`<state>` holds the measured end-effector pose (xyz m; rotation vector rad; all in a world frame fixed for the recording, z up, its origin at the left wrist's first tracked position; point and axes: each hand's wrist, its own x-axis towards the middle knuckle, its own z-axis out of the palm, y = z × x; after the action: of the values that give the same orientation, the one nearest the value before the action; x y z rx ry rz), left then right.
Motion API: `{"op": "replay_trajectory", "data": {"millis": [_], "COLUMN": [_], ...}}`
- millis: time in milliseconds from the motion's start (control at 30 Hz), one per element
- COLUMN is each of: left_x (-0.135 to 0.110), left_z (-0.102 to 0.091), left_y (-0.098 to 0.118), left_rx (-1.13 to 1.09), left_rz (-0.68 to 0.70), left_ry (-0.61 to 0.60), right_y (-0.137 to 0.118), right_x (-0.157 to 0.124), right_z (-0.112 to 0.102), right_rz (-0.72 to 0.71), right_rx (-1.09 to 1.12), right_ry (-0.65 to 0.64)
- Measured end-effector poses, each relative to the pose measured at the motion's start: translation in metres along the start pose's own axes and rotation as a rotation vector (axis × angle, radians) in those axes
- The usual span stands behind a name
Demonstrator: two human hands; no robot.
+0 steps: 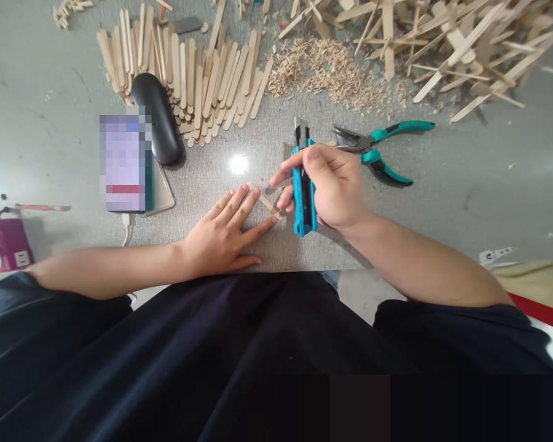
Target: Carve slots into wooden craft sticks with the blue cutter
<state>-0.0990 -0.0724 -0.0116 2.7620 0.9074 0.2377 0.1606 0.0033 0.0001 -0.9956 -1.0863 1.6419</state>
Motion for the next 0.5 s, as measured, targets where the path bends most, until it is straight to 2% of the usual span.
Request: {"op": "replay_trajectory", "data": {"millis": [100,300,433,500], "left_x": [0.001,0.004,0.007,0.009], "left_z": [-0.003,-0.007,-0.007,-0.008], "left_y": [-0.002,-0.006,-0.010,-0.012], "left_rx": [-0.008,-0.024,-0.040,-0.051], "left_rz": [0.017,0.024,0.004,0.003], "left_ry": [0.004,0.003,0.022,0.045], "right_y": [0.002,-0.001,-0.007,-0.008], "right_x": [-0.001,-0.003,-0.008,-0.011], "right_z": [-0.006,-0.014,-0.024,-0.028], "right_rz": [0.048,0.034,0.057,0.005], "right_rx": [0.055,-0.017,0.016,-0.039], "right_ry": [-0.017,-0.028,-0.127,-0.179]}}
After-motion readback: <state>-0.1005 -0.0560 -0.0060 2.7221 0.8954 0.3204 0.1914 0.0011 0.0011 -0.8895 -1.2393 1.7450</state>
